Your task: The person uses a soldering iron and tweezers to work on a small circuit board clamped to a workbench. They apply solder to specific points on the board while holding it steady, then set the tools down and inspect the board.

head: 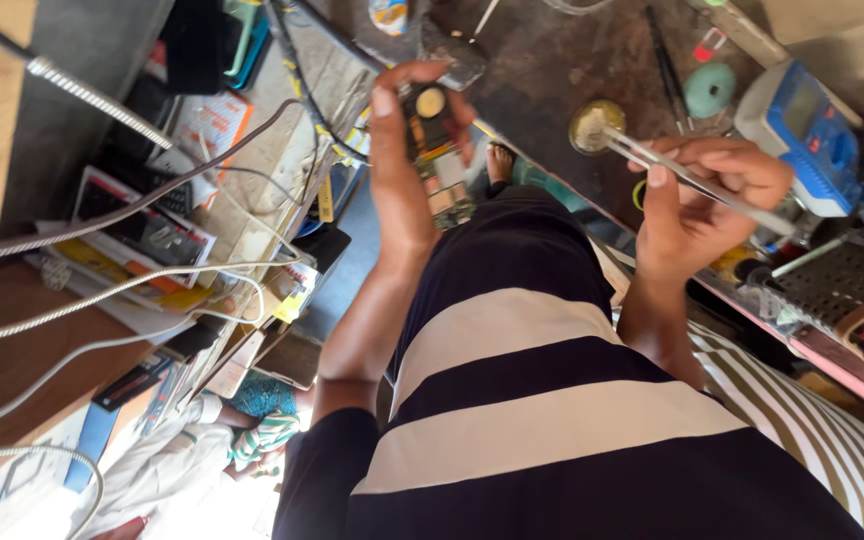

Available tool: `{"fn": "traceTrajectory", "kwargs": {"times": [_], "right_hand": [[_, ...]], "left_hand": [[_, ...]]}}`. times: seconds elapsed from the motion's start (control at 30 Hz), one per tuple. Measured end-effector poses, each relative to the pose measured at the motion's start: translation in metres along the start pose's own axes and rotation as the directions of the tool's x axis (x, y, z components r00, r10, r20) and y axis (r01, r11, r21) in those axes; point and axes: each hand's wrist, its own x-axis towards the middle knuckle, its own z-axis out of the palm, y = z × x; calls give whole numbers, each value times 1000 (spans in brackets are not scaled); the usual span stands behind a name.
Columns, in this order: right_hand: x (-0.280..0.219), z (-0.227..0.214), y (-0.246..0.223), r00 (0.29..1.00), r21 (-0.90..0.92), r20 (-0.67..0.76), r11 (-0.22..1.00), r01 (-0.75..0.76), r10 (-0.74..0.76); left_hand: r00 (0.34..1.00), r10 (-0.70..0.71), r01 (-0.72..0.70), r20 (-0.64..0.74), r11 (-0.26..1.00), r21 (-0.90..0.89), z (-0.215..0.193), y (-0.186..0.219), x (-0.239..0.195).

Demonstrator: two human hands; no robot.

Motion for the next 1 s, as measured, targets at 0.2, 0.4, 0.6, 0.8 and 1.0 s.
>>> {"fn": "traceTrajectory", "kwargs": {"times": [0.2, 0.4, 0.6, 0.8, 1.0], "right_hand": [[-20, -12, 9, 999, -579, 34, 815, -3, 27], [-22, -8, 14, 993, -695, 115, 715, 77, 5], [-21, -5, 13, 994, -708, 105, 702, 78, -4], [-21, -6, 15, 995, -708, 99, 703, 66, 6], [-24, -8, 17, 997, -696, 75, 717, 38, 21]], "left_hand": [[989, -112, 108, -101, 993, -48, -42, -25, -12], [976, -176, 164, -126, 982, -97, -59, -40, -23], [974, -165, 159, -153, 986, -50, -60, -38, -26], [980, -157, 149, -121, 986, -74, -55, -37, -24], [978, -141, 139, -151, 990, -28, -56, -36, -21]]}}
